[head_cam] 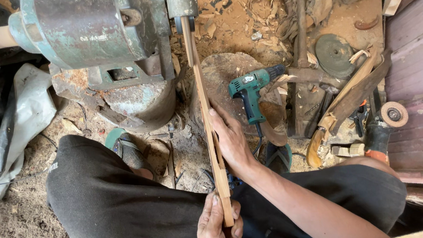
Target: The person uses a bench grinder to shape a long, thin piece of wood. They hold the wood with both hands and repeatedly press it against the rotating grinding wheel, rotating and repositioning the wood to smooth its edges and surfaces.
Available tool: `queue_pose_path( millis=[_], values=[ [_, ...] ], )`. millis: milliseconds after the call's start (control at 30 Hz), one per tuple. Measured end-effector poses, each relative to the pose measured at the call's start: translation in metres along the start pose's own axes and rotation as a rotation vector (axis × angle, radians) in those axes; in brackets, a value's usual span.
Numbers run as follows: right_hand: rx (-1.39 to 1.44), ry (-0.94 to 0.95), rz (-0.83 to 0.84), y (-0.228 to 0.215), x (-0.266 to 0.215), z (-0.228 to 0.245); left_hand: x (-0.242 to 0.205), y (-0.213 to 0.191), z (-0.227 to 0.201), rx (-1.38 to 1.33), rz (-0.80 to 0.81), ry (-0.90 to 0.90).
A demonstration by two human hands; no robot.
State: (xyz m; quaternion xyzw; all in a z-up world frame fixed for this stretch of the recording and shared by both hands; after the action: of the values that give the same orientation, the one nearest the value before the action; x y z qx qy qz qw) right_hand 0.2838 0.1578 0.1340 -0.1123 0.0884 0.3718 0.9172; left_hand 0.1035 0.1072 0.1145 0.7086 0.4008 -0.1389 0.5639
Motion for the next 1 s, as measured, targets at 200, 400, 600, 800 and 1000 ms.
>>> queue_pose_path(
  millis=[200, 400, 600, 800, 1000],
  values=[
    [-0.011, -0.002, -0.012, 0.0, -0.017, 0.001, -0.005, -0.019, 0.012, -0.001, 0.035, 0.015],
    [0.04, -0.039, 0.018, -0.001, -0.033, 0.0, -0.013, -0.041, 0.026, 0.007, 0.002, -0.003],
    [0.091, -0.028, 0.018, -0.001, -0.049, -0.006, -0.017, -0.07, 0.043, -0.005, 0.032, -0.023],
    [0.41, 0.032, 0.089, -0.028, -0.056, 0.008, -0.025, -0.067, 0.031, 0.449, 0.009, 0.107],
    [0.8, 0.012, 0.118, -0.057, -0.046, 0.042, -0.023, -0.018, -0.023, 1.046, 0.0, 0.351]
  ],
)
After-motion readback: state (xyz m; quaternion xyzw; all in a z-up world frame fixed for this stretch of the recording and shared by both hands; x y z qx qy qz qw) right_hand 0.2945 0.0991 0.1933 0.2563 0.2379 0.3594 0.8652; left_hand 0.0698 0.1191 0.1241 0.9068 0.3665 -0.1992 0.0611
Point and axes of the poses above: each hand's wrist, its own x-axis towards the middle knuckle, its own y-axis out of the palm, z = x × y, the point moved 5 cm from there along x, towards the middle knuckle, and after that the axes turned 8 degrees about -x, right-handed, at the moved point
